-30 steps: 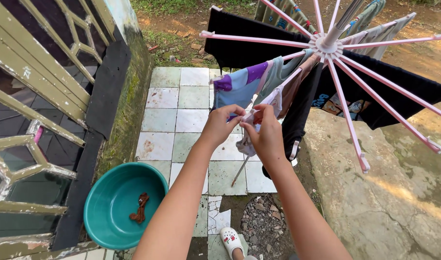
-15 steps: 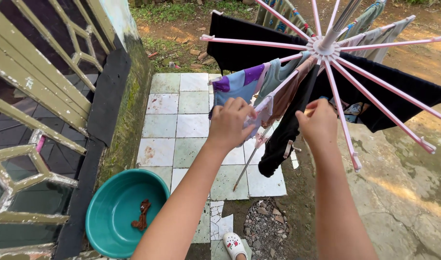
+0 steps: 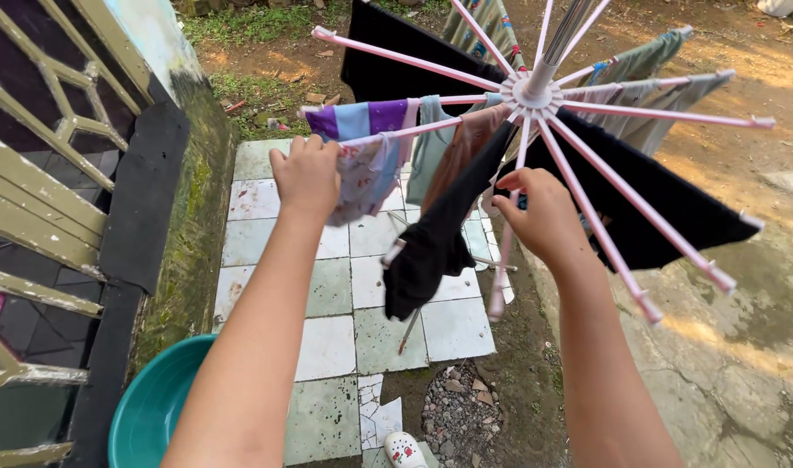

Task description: Hanging wet clothes on a circular laundry rack.

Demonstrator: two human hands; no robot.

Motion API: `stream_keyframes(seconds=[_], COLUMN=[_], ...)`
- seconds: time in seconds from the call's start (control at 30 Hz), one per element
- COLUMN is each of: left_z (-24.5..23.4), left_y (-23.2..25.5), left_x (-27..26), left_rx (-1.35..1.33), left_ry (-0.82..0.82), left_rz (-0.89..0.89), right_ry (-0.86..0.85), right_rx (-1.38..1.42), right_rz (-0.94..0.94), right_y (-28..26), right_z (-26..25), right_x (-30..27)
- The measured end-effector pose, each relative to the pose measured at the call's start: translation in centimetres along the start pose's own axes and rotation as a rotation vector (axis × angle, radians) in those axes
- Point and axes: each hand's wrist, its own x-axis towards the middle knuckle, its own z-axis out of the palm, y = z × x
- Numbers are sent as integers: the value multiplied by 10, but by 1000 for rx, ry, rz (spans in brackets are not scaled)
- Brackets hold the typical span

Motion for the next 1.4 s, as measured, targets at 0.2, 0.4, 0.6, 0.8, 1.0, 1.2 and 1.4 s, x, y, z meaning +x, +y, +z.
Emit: stream_keyframes(seconds=[0.2, 0.4, 0.6, 0.8, 1.0, 1.2, 1.4], left_z=[11, -18, -47, -47, -75, -98, -94], left_y=[-7, 21, 77, 88, 60, 2, -85], left_x=[16, 21, 4, -31, -65, -111, -208], left_rx=[-37, -201, -326, -91, -32, 86, 401], left_ry=[44, 148, 196, 191, 36, -108, -235], left_rz=[-86, -240, -36, 38, -42, -120, -251], right_ry=[-85, -260, -256, -257, -279, -254, -236], right_rx=[94, 12, -22, -44, -28, -86, -146], right_rz=[-107, -47, -190, -135, -200, -322, -572], right_y=[-25, -59, -66, -106, -136, -204, -285], right_z=[10, 20, 61, 75, 103, 138, 209], right_x=[16, 17, 24, 16, -3, -27, -80])
